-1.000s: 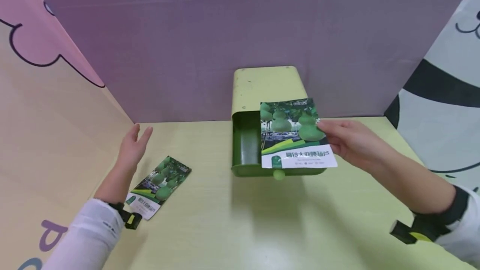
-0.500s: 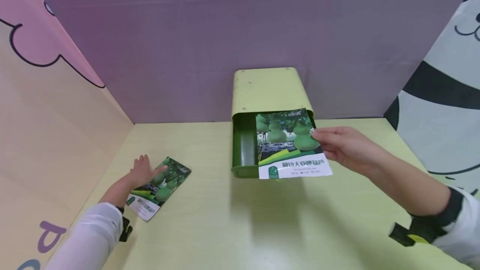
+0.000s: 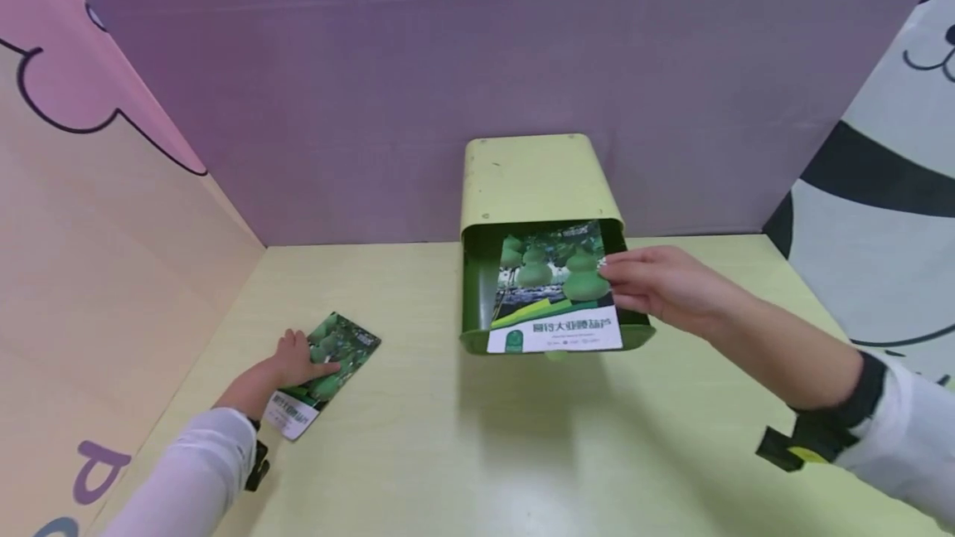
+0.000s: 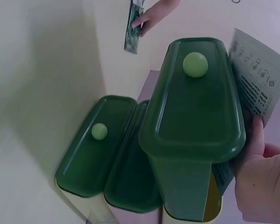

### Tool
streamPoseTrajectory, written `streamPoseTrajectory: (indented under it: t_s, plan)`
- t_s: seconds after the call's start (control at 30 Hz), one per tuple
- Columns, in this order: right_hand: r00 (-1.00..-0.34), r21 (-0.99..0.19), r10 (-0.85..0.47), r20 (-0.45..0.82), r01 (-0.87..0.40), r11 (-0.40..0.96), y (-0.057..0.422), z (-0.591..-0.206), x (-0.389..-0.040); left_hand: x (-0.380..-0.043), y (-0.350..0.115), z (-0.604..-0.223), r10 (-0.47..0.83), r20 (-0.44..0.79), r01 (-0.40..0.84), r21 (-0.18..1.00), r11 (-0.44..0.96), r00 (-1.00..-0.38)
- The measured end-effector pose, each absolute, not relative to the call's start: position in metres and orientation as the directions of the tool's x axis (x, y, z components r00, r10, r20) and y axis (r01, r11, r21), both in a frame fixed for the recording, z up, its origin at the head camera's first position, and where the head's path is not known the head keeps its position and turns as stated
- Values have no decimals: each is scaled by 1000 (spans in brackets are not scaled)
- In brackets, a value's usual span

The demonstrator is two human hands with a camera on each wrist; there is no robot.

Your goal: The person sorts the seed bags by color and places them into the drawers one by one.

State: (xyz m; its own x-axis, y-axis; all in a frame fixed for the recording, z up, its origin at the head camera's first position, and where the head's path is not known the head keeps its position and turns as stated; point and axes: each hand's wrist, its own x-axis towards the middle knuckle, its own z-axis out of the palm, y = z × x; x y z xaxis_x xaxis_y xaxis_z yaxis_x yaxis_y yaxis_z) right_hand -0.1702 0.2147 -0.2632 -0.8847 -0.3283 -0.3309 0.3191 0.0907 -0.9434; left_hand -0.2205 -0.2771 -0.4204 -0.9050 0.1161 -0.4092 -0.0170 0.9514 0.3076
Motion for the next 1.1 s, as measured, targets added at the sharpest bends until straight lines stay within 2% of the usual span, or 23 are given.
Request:
streamPoseTrajectory:
  t_s: [0.17, 0.47, 0.67, 0.9, 1.1]
  plan:
    - [-876, -934, -324, -358, 341, 111, 211, -262, -172, -219, -275, -420, 116, -420, -15, 294, 956, -900]
    - [-916, -941, -246, -316, 270, 203, 205, -261, -190, -220, -277, -415, 118, -417, 17, 237, 971, -901]
    - [-932, -944, -210, -294, 248, 217, 200, -263, -202, -217, -276, -417, 112, -412, 14, 235, 972, -904]
    - [-926, -908, -213, -310, 223, 354, 195, -266, -204, -214, -277, -421, 113, -409, 24, 218, 976, -905]
    - [-911, -926, -267, -315, 233, 296, 197, -263, -201, -215, -277, -424, 105, -409, 20, 208, 978, -906]
